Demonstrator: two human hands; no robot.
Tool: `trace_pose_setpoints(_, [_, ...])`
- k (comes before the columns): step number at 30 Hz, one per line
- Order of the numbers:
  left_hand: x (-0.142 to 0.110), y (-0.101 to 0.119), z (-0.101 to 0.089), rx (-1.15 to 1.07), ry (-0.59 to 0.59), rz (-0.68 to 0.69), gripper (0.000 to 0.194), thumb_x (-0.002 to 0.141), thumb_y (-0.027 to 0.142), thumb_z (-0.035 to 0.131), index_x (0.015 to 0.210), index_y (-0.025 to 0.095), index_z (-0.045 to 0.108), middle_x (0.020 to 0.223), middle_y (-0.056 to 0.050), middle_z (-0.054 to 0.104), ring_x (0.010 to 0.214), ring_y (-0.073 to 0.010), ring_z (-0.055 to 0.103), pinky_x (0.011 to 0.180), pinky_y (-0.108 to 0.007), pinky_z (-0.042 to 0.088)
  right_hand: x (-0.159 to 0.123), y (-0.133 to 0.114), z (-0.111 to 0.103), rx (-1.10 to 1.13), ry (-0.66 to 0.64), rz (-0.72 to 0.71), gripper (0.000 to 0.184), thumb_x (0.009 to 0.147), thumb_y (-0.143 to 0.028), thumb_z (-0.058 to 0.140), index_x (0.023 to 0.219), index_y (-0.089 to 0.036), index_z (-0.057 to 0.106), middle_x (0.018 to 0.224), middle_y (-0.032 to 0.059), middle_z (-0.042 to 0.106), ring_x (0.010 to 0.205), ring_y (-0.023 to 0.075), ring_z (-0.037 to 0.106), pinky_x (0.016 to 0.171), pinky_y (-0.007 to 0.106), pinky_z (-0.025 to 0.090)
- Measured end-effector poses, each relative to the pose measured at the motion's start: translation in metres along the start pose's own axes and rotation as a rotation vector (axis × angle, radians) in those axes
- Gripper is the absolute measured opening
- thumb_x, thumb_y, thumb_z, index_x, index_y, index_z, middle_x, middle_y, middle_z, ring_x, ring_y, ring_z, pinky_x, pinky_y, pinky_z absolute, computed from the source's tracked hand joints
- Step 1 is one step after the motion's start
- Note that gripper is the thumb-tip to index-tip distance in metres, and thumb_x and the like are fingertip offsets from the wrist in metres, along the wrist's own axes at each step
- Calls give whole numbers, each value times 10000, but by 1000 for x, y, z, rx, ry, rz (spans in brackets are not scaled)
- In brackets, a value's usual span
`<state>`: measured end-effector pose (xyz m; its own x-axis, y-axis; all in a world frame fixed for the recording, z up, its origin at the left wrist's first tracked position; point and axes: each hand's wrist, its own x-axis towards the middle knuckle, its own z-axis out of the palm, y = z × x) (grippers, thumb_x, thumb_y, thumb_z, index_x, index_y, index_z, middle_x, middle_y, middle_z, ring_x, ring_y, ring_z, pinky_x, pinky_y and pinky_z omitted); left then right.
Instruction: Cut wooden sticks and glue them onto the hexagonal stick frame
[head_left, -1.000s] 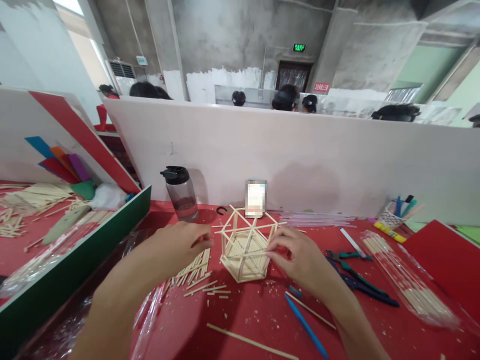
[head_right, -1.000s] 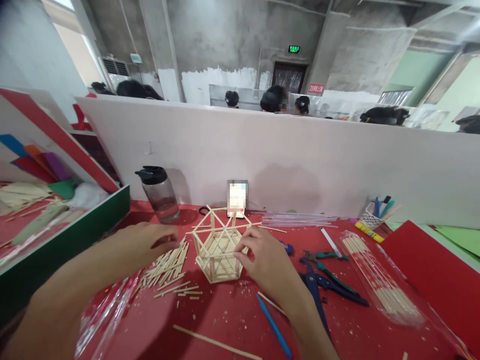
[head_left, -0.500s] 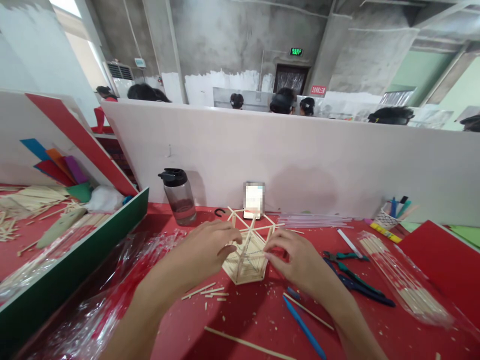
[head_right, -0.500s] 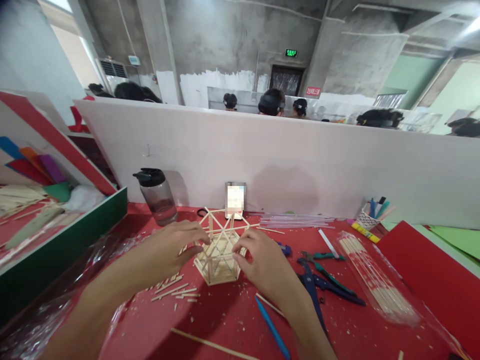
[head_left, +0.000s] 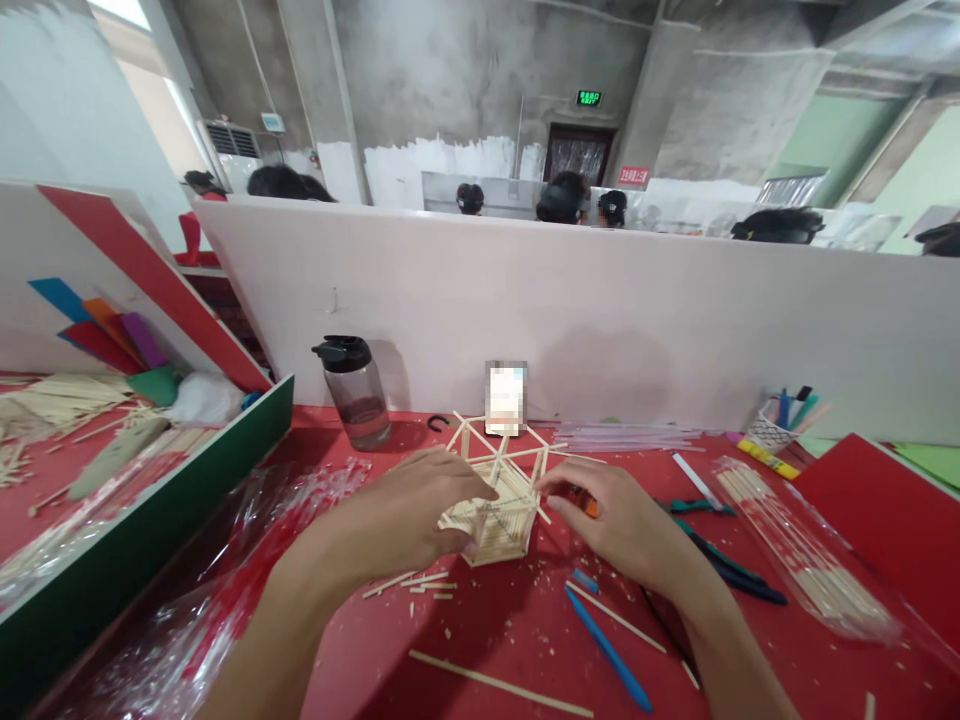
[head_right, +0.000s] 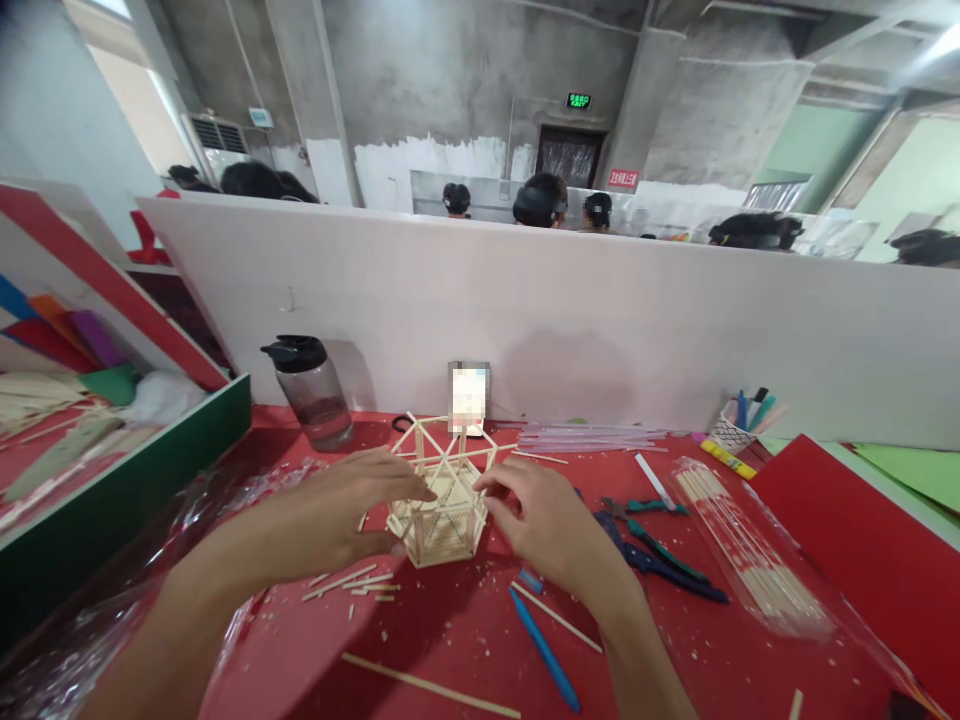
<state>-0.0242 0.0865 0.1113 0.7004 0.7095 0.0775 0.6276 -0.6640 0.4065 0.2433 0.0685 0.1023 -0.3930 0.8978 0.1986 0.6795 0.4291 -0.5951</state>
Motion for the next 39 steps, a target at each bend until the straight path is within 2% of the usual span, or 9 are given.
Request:
trace_pose_setpoints(5, [5,6,0,6,5,-2,259,901,246,638,1159,256,661,1213,-38,673,1160,-234,581,1005,-389,420,0,-1,1,6,-6,20,198,921,-200,568,1040,-278,706,1070,15,744,985,199,671,893,349,493])
trace_pose_setpoints(9, [16,19,9,33,61,-48,192,976,326,558,1100,232,671,1142,-50,683,1087,-244,596,921,-388,447,0,-5,1,20,-31,16,202,934,-205,557,1046,-263,715,1071,30,750,988,208,673,890,353,488])
trace_pose_setpoints(13, [27,25,22,87,96,-22,118,960,272,584,990,211,681,1033,-41,711,999,-245,598,888,-395,442,2,-6,2,30,-45,10,206,927,-184,562,1025,-260,726,1047,22,760,959,200,679,865,334,486])
trace_pose_setpoints(23, [30,21,28,130,120,-36,133,947,241,589,870,210,694,883,-28,711,892,-231,584,823,-377,422,2,-3,5,20,-37,13,219,912,-178,570,1035,-273,724,1064,4,761,977,190,676,869,314,477])
trace_pose_setpoints(27, [30,21,29,144,116,-28,134,942,246,596,853,200,683,887,-34,714,885,-237,587,809,-375,420,1,1,-6,23,-13,31,208,920,-216,565,1043,-288,717,1071,0,756,979,187,673,866,313,478])
trace_pose_setpoints(31, [31,22,27,177,116,-12,174,955,277,585,824,194,665,860,-36,703,868,-242,586,802,-386,424,-12,14,-28,-78,10,185,192,929,-270,546,1047,-270,698,1053,19,751,948,204,675,812,313,472])
trace_pose_setpoints(34, [31,24,25,173,92,-35,192,956,295,591,806,195,656,852,-32,703,864,-244,587,803,-391,427,-30,27,-40,-259,-70,389,182,941,-311,521,945,-227,682,925,43,745,841,219,673,695,300,428])
trace_pose_setpoints(37, [30,23,24,157,79,-44,189,960,308,585,826,196,655,902,-35,715,891,-247,596,838,-406,428,-50,42,-39,-441,-130,599,186,943,-327,527,880,-211,659,874,58,738,803,223,673,623,281,361])
trace_pose_setpoints(39, [30,22,24,150,81,-38,167,960,304,580,859,198,660,939,-34,722,918,-250,602,875,-422,423,-59,53,-33,-505,-106,709,194,951,-337,523,896,-207,655,889,76,740,826,237,683,609,277,339])
